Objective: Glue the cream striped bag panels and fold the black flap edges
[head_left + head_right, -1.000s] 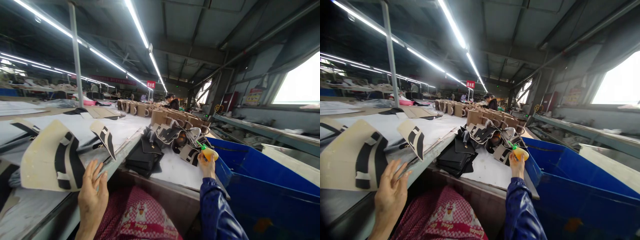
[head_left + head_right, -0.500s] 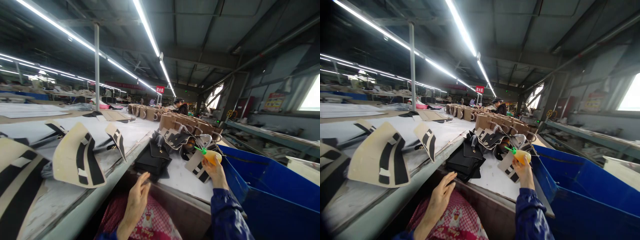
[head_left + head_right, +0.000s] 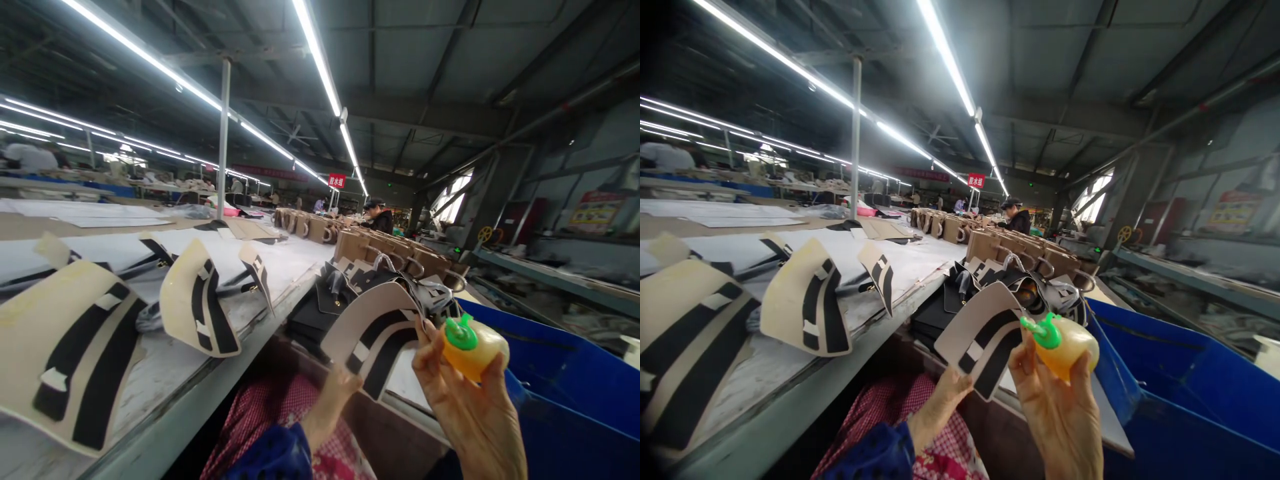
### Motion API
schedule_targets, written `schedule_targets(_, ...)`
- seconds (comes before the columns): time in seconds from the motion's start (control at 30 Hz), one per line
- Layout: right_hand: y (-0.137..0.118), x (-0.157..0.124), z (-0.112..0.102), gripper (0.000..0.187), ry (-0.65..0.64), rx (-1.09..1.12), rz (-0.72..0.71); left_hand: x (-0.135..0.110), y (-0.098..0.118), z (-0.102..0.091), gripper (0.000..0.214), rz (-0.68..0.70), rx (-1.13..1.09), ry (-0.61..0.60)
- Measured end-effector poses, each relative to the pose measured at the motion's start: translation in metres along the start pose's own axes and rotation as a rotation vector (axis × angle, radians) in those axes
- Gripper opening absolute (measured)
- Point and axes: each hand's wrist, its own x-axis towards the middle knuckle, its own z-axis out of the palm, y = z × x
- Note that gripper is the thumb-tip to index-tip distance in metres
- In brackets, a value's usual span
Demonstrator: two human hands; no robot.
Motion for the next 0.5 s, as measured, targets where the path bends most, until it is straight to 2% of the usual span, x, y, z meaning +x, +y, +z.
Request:
schedule_targets(0.1, 0.015, -0.007, -0.002, 0.078, -0.032, 0.017, 0.148, -0.004, 0.014, -0.004, 0.078, 0.051, -0.108, -0.007)
schedule_targets(0.2, 0.034, -0.002, -0.007, 0.070, 0.021, 0.027, 0.150, -0.007, 0.020, -0.012, 0.057, 0.045, -0.161, 0.044)
schedule_targets(0.37, 0.039, 0.021, -0.024, 0.067, 0.108, 0.058, 0.083, -0.014, 0.029, -0.030, 0.056, 0.044, -0.176, 0.121)
schedule_targets(0.5, 0.032, 0.038, -0.050, 0.072, 0.219, 0.033, 0.020, -0.038, 0.047, -0.038, 0.052, 0.023, -0.171, 0.094)
